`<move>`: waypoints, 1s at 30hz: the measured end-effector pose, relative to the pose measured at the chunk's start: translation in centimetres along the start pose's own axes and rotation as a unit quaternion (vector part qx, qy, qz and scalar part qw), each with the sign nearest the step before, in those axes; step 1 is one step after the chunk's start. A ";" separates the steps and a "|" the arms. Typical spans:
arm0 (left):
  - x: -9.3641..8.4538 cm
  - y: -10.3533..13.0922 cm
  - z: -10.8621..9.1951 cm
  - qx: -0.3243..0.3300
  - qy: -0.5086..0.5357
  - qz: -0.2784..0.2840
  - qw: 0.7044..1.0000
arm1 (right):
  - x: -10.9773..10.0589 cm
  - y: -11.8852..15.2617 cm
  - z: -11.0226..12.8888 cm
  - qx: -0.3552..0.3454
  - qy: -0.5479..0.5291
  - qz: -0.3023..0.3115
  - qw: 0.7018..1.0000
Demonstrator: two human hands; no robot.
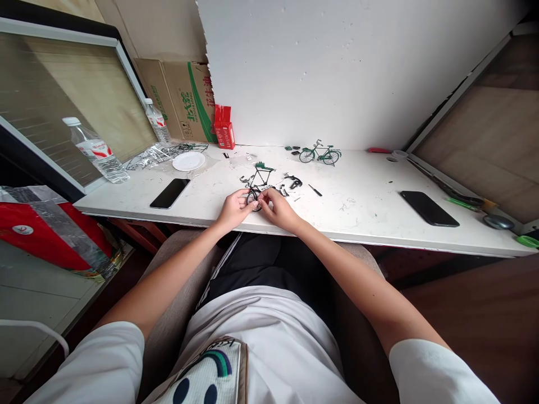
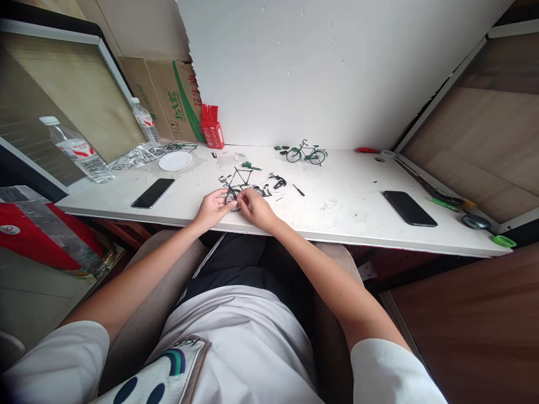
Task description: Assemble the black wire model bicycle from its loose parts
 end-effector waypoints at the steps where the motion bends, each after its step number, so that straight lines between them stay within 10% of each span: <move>1: 0.0 0.0 0.0 -0.003 0.000 0.000 1.000 | 0.0 0.0 0.0 0.001 0.000 0.001 1.000; 30: 0.7 0.9 -1.0 -0.159 0.135 0.006 0.978 | -0.3 -0.6 -0.6 0.112 -0.102 0.013 0.988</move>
Point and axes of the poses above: each hand's wrist, its own y-axis away from the middle knuckle, its own x-axis out of the palm, z = x × y, the point moved 3 cm from there along -y, towards the middle knuckle, and after that the axes turned 7 degrees about -z, right-handed, at the moved point
